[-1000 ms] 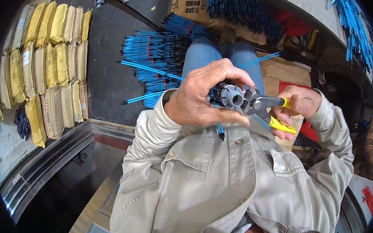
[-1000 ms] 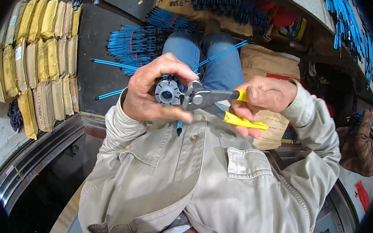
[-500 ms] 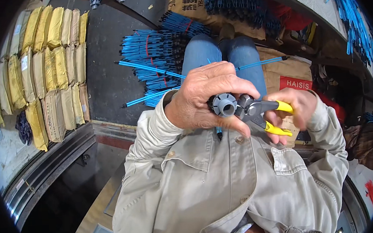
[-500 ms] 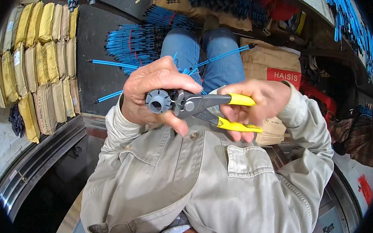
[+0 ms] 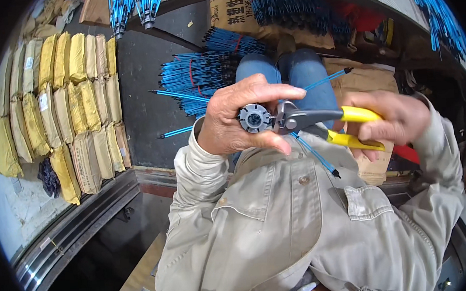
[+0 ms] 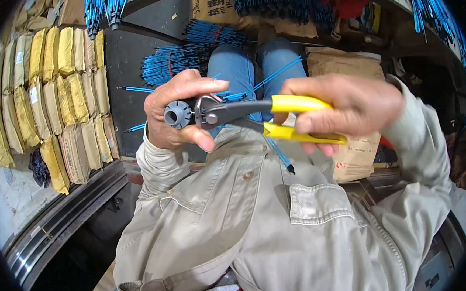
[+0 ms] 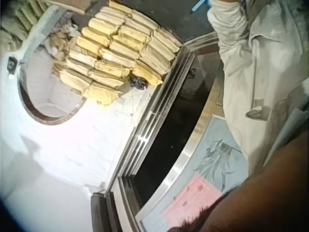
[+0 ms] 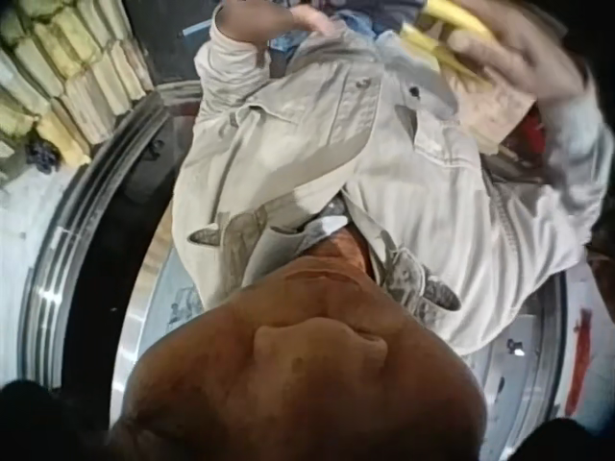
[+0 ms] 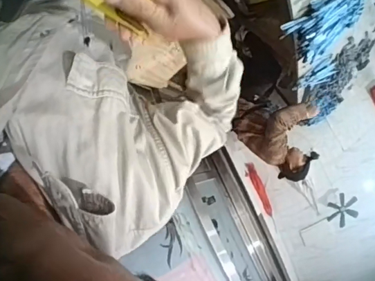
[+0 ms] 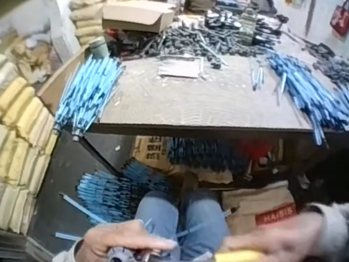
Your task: The person assembles blue plastic blades into a central hub to create fan-like structures, using pliers to secure the parts.
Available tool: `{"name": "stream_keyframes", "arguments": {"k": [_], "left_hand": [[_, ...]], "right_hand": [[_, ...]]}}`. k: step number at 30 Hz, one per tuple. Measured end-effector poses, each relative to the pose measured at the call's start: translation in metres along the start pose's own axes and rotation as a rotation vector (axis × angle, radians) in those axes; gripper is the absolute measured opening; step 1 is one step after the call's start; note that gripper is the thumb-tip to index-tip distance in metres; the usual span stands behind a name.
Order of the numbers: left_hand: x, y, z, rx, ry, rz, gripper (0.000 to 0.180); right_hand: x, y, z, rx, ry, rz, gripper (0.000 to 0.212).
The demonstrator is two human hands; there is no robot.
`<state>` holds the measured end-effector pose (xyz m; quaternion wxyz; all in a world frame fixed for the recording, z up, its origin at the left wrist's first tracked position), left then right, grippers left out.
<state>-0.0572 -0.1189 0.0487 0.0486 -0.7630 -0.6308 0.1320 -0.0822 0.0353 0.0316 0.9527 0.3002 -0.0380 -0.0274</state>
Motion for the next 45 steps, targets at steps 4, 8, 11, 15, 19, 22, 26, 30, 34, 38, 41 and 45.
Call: {"name": "stream_keyframes", "arguments": {"k": [4,8,11,15,19,22,26,30,34,38,41,45], "left_hand": [[0.003,-0.003,-0.003,0.097,-0.094,0.065,0.067],[0.006,-0.005,-0.006,0.179,-0.044,0.022,0.069],[0.0,-0.002,-0.004,0.171,0.041,-0.104,0.069],[0.001,-0.007,-0.001,0.044,0.028,-0.027,0.067],[0.015,-0.013,-0.007,0.069,0.001,0.195,0.065],[0.018,-0.013,-0.008,0.117,-0.008,0.192,0.064],[0.013,-0.008,-0.003,0.152,0.036,0.102,0.062],[0.011,-0.007,-0.007,0.206,0.048,0.021,0.053],[0.009,-0.006,-0.008,0.195,0.024,-0.064,0.049],[-0.001,-0.001,-0.004,0.185,0.01,-0.178,0.049],[-0.007,0.002,-0.003,0.214,0.001,-0.248,0.053],[-0.01,0.002,-0.005,0.248,-0.034,-0.279,0.062]], "right_hand": [[0.018,-0.005,-0.009,0.034,-0.442,0.338,0.059],[0.005,0.013,0.029,-0.372,0.335,-0.194,0.054],[-0.002,0.024,0.047,-0.482,0.668,-0.427,0.053],[0.003,0.019,0.013,-0.256,0.358,-0.158,0.056],[0.01,0.024,-0.008,-0.175,0.156,-0.027,0.056],[0.007,0.026,0.003,-0.304,0.031,-0.065,0.052],[0.006,0.024,0.015,-0.459,-0.089,-0.095,0.047],[0.016,0.028,0.027,-0.328,1.085,-0.586,0.041],[0.005,0.032,0.037,-0.401,1.18,-0.884,0.043],[0.003,0.028,0.056,-0.496,1.273,-0.866,0.04],[-0.003,0.015,0.036,-0.484,1.101,-0.856,0.038],[0.0,-0.012,0.006,-0.629,0.929,-0.942,0.039]]}}
Point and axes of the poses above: each hand's wrist, its own y-axis away from the middle knuckle, its own x-axis out of the palm, z = x × y, the point moved 9 cm from there along -y, towards the middle knuckle
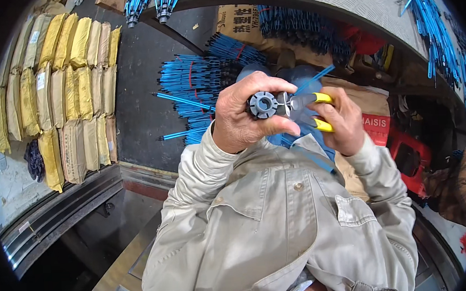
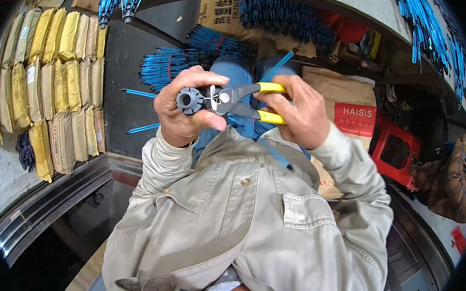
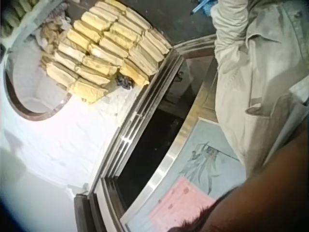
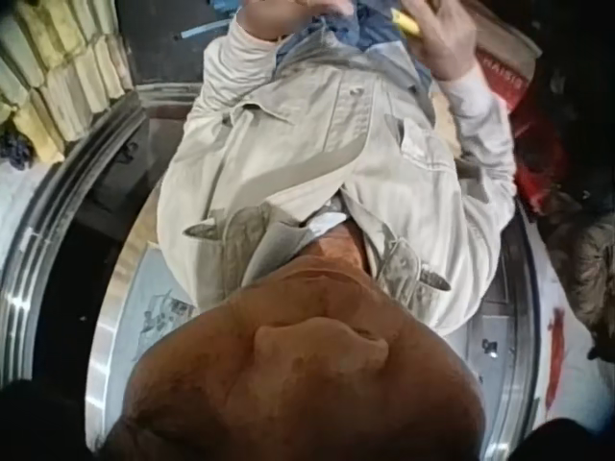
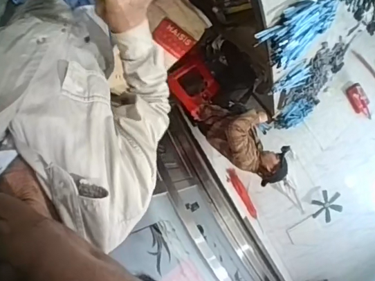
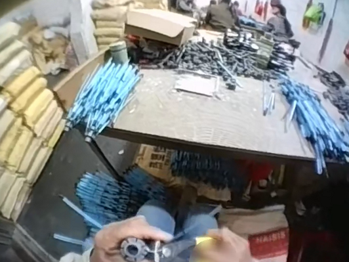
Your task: The person assembles blue plastic blades into a central hub to create fan-like structures, using pliers to secure the parts.
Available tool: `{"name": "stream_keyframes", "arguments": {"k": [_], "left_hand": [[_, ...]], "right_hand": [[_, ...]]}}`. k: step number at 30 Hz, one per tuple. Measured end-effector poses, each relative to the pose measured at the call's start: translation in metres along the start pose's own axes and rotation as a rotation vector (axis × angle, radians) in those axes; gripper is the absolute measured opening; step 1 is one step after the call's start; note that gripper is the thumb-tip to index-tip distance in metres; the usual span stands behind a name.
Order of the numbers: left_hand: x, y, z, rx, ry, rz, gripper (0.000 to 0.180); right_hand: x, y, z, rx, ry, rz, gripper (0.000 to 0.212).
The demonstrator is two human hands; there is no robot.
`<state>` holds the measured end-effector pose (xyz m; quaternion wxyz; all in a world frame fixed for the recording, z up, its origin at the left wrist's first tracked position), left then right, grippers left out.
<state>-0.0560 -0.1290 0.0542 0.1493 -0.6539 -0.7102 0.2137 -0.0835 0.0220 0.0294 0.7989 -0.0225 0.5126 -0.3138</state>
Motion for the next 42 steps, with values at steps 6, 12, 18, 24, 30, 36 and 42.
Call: {"name": "stream_keyframes", "arguments": {"k": [6,12,18,24,30,36,42], "left_hand": [[-0.001,0.001,-0.001,-0.005,-0.018,0.025,0.062],[0.006,0.0,-0.001,-0.012,-0.01,0.128,0.063],[0.019,-0.003,-0.001,-0.001,0.093,0.26,0.065],[0.027,-0.008,-0.001,0.037,0.194,0.354,0.069],[0.025,-0.007,0.001,-0.017,0.178,0.348,0.075],[0.016,0.001,0.007,-0.101,0.173,0.169,0.084],[0.028,0.008,-0.002,0.017,-0.023,0.055,0.092]], "right_hand": [[-0.017,-0.004,0.006,-0.115,0.139,-0.074,0.031],[-0.047,-0.012,0.011,-0.028,-0.068,0.381,0.022],[-0.001,0.045,0.02,0.708,-1.452,0.909,0.037],[0.03,0.067,0.053,0.721,-2.03,0.77,0.045],[0.041,0.071,0.06,0.724,-2.005,0.673,0.047],[0.015,0.045,0.023,0.584,-1.923,0.171,0.039],[0.017,0.073,-0.073,0.616,-1.011,-0.626,0.021]]}}
Point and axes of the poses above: each hand's wrist, its own y-axis away from the middle knuckle, its own x-axis out of the palm, z = x × y, the point moved 9 cm from there along -y, towards the middle knuckle
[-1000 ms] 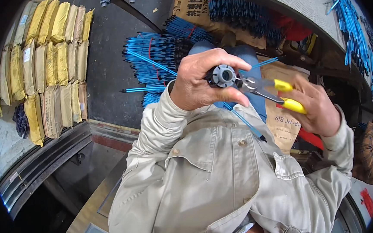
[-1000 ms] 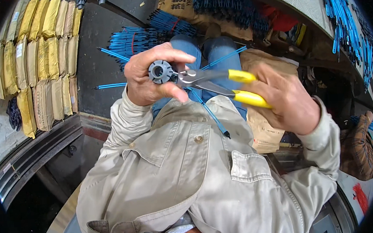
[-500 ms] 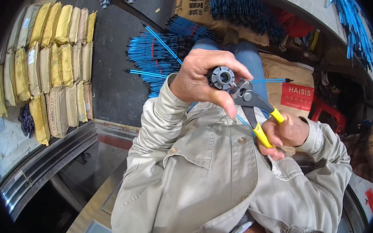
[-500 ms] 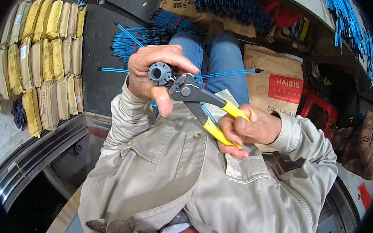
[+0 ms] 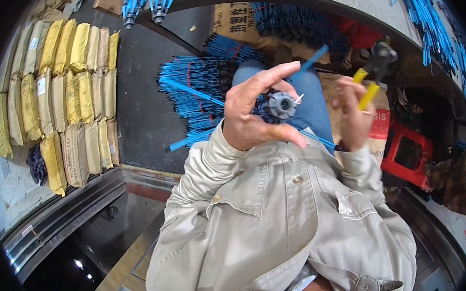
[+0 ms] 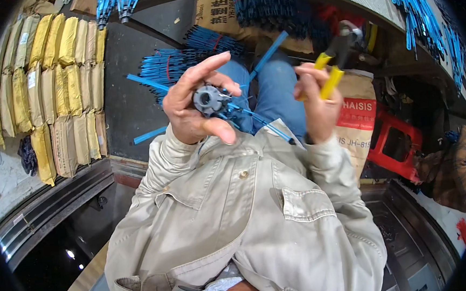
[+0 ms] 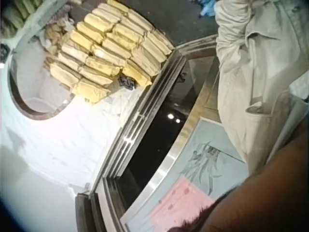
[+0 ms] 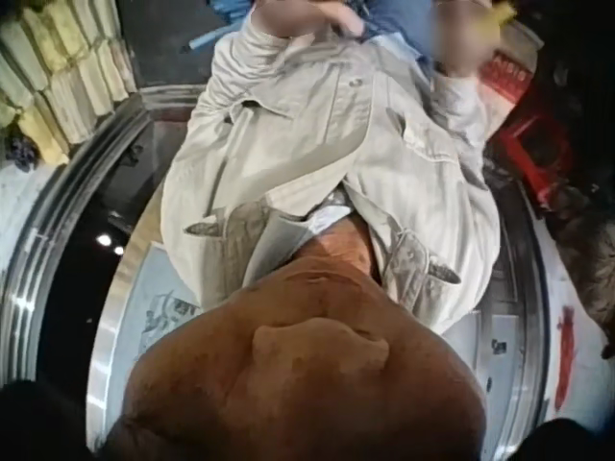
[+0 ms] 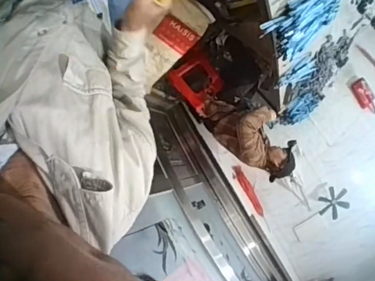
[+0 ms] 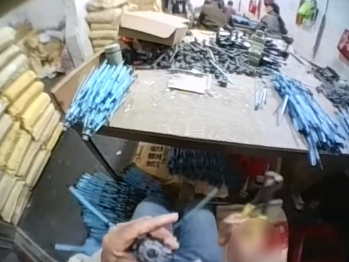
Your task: The person assembles blue plastic blades into a central hub to create fan-like structures, using pliers to secure the parts.
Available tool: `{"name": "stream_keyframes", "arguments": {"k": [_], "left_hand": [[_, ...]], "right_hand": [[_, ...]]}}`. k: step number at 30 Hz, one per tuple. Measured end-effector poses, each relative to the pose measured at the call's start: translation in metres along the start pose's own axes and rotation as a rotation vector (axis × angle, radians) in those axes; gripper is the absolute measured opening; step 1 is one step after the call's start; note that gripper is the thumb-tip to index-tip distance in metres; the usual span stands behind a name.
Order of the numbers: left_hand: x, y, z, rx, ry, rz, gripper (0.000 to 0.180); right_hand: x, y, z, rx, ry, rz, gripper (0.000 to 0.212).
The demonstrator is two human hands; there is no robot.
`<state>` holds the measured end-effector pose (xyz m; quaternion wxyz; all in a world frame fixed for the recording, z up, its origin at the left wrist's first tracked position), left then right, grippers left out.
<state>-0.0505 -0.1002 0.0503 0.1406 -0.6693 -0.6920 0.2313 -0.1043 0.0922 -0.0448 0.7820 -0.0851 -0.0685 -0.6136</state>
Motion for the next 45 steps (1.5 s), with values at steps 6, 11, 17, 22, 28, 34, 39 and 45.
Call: {"name": "stream_keyframes", "arguments": {"k": [6,11,17,22,28,34,39,45], "left_hand": [[0.038,0.008,-0.007,0.065,-0.221,0.03,0.087],[0.051,0.017,-0.019,0.204,-0.397,0.031,0.086],[0.042,0.03,-0.013,0.226,-0.314,-0.171,0.089],[0.027,0.03,-0.015,0.162,-0.102,-0.092,0.088],[0.031,0.033,-0.011,0.269,-0.38,-0.099,0.064],[-0.004,0.028,-0.008,0.176,-0.254,-0.119,0.059],[-0.061,0.039,-0.001,-0.045,-0.051,-0.179,0.047],[-0.084,0.063,-0.001,-0.014,0.128,-0.29,0.042]], "right_hand": [[0.04,0.015,-0.051,0.14,-0.055,-0.04,0.025],[0.067,0.021,-0.035,0.014,-0.326,0.052,0.026],[0.063,0.03,-0.073,0.156,-0.356,0.022,0.024],[0.064,0.028,-0.073,0.11,-0.363,0.041,0.022],[0.084,0.019,-0.042,-0.158,-0.25,0.142,0.016],[0.102,0.003,-0.021,-0.17,-0.078,0.168,0.012],[0.106,-0.051,0.079,-0.761,0.988,0.166,0.013],[0.023,-0.183,0.092,-0.649,1.873,0.029,0.042]]}}
Point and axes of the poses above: each hand's wrist, its own y-axis away from the middle knuckle, its own x-axis out of the palm, z = x × y, the point moved 9 cm from there along -y, towards the middle knuckle
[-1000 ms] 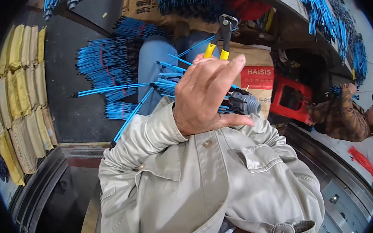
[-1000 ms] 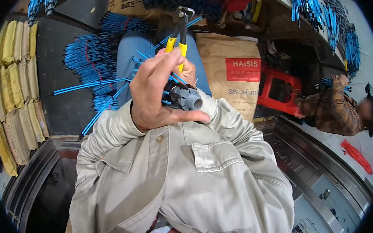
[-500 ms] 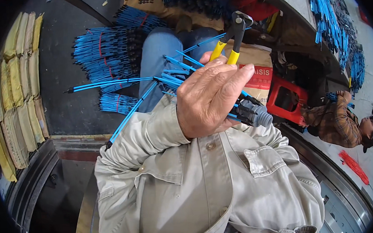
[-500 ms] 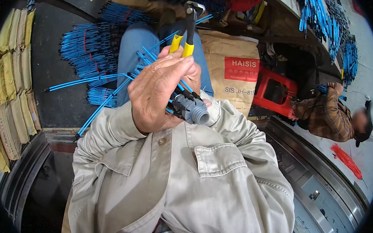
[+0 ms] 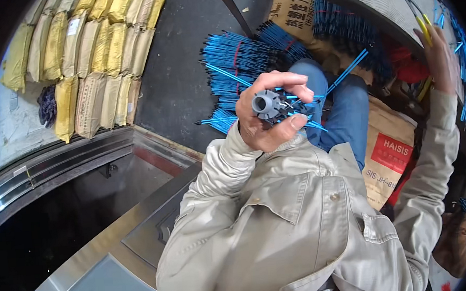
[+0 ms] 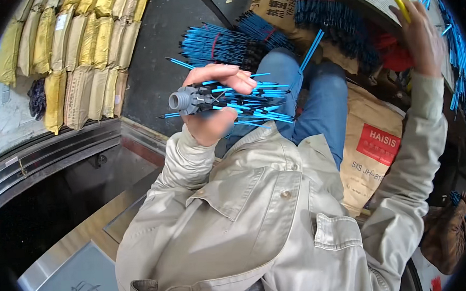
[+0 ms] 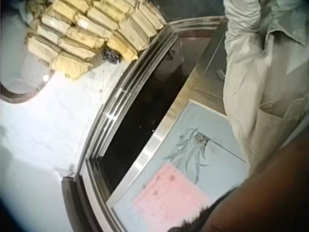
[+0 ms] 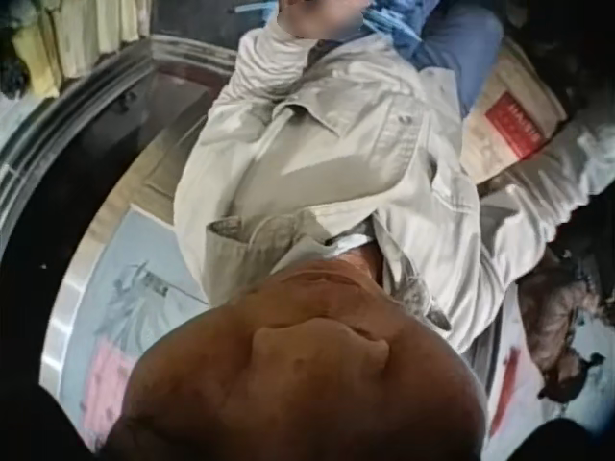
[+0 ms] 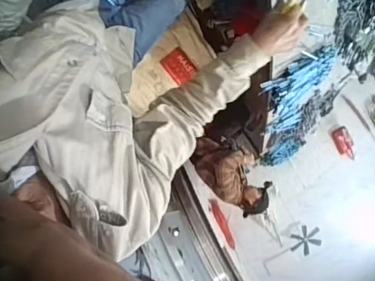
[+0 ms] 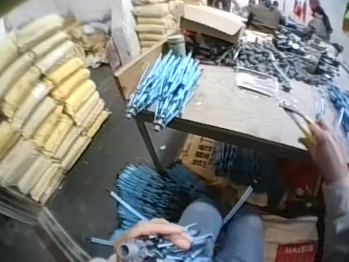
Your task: The person assembles blue plastic blades into a central hub to create fan-like structures, using pliers to secure the parts.
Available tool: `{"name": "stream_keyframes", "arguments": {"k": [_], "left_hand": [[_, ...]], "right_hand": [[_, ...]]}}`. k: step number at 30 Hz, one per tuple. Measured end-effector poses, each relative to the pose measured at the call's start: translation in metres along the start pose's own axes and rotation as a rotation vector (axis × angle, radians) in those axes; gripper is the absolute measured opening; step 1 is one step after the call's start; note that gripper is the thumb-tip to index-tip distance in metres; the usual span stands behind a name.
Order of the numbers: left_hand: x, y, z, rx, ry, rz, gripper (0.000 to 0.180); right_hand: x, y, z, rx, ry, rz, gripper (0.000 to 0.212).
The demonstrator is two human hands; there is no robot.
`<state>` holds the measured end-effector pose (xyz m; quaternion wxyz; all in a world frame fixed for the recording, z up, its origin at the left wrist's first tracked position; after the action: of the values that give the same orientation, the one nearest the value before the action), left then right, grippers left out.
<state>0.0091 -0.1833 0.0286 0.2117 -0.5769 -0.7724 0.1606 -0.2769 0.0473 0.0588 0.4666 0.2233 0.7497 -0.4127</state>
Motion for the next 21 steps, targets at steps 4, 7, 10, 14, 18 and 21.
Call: {"name": "stream_keyframes", "arguments": {"k": [4,7,10,14,18,21], "left_hand": [[-0.002,0.004,-0.006,0.061,-0.002,0.014,0.043],[-0.004,0.0,-0.002,0.048,0.019,-0.014,0.042],[-0.008,-0.002,0.0,-0.006,-0.021,-0.111,0.041],[-0.004,-0.013,0.005,-0.089,-0.179,-0.206,0.042],[0.016,-0.027,0.012,-0.165,-0.232,-0.185,0.048],[0.025,-0.028,0.021,-0.161,-0.29,-0.165,0.059]], "right_hand": [[0.051,-0.026,-0.033,-0.066,0.0,0.013,0.044],[0.077,-0.026,-0.044,-0.083,-0.001,0.116,0.04],[0.001,0.005,0.018,-0.199,-0.157,-0.304,0.029],[-0.07,0.091,0.138,-0.197,-1.234,-0.083,0.031],[-0.063,0.11,0.205,-0.16,-1.525,-0.036,0.067],[-0.047,0.101,0.207,-0.022,-1.744,-0.067,0.064]]}}
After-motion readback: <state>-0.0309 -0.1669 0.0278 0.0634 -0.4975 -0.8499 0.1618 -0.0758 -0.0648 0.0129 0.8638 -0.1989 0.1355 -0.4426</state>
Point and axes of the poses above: each hand's wrist, its own y-axis away from the middle knuckle, its own x-axis out of the palm, z = x × y, the point moved 9 cm from there along -y, towards the middle knuckle
